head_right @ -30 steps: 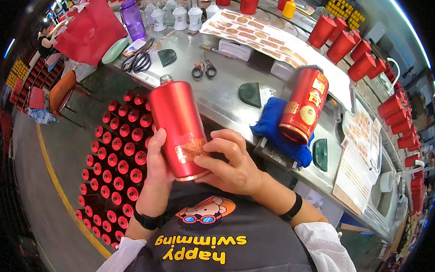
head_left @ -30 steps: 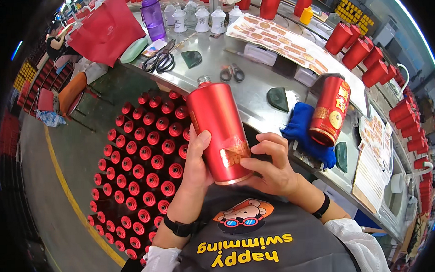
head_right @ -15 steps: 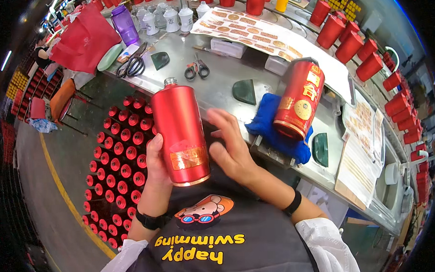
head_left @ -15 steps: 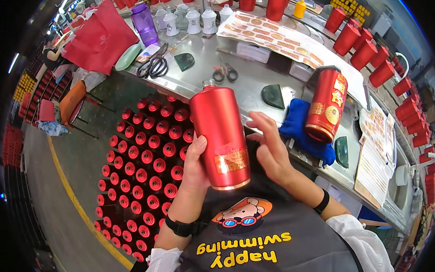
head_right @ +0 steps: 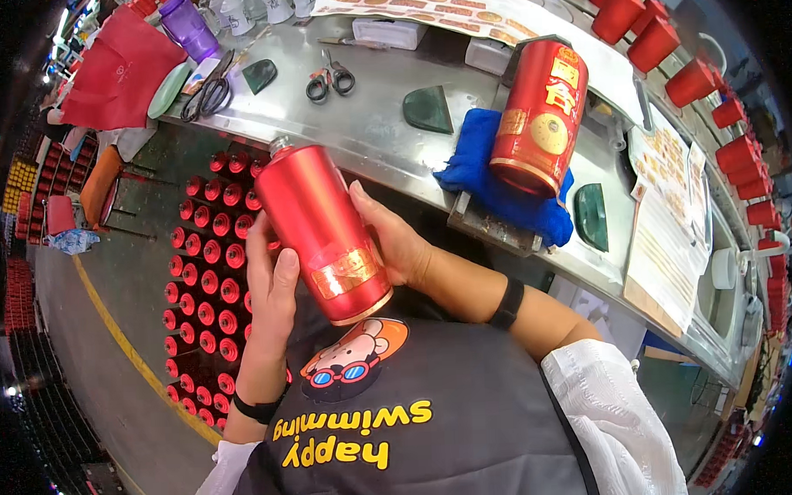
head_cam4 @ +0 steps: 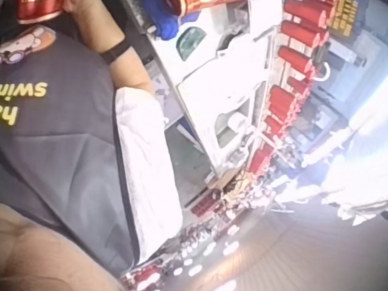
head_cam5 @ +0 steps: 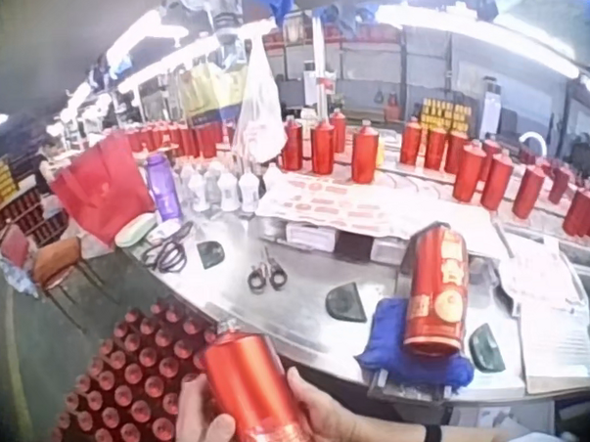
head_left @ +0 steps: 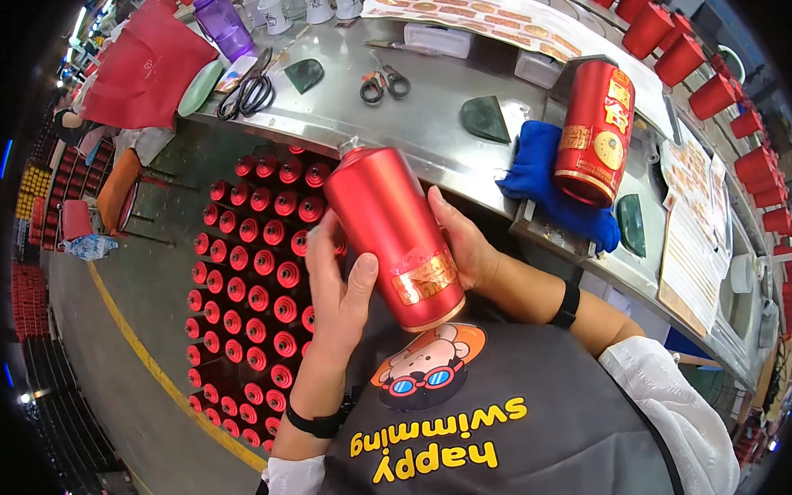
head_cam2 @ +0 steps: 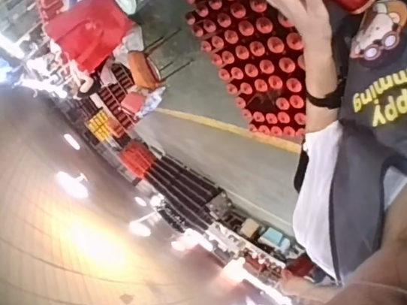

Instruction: Using a cloth and a small green tool to wipe and clean the gold labels on red plastic bottles in a manufacturing environment.

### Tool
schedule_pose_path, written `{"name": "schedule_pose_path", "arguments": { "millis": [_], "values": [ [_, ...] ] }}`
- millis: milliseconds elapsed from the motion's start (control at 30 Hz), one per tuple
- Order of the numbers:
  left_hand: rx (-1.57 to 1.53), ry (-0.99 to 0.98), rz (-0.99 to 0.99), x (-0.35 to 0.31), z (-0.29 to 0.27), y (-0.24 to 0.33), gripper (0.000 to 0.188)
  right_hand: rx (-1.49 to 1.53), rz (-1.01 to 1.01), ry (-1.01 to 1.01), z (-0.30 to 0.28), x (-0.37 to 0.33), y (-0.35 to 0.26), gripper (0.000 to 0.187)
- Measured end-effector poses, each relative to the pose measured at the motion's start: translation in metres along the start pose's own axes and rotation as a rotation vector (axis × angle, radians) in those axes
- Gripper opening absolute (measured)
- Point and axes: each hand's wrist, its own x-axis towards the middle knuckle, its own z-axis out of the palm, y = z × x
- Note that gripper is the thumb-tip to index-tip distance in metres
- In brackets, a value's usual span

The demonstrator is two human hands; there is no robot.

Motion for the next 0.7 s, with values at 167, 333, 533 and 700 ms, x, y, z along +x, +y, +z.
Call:
{"name": "schedule_pose_path", "arguments": {
  "millis": [167,333,533,700],
  "values": [
    [0.227,0.124,0.178,-0.009,-0.014,0.025,0.038,-0.084,0.042,-0.005,0.007,0.004,0.009,0.066],
    [0.439,-0.05,0.178,-0.013,-0.015,0.046,0.027,-0.209,0.033,-0.079,0.003,0.009,0.012,0.064],
    [0.629,-0.147,0.265,-0.007,-0.017,0.052,0.022,-0.311,-0.005,0.016,0.008,0.011,0.016,0.065],
    [0.736,-0.242,0.31,-0.004,-0.021,0.057,0.022,-0.321,-0.017,0.073,0.007,0.01,0.015,0.065]
  ]
}}
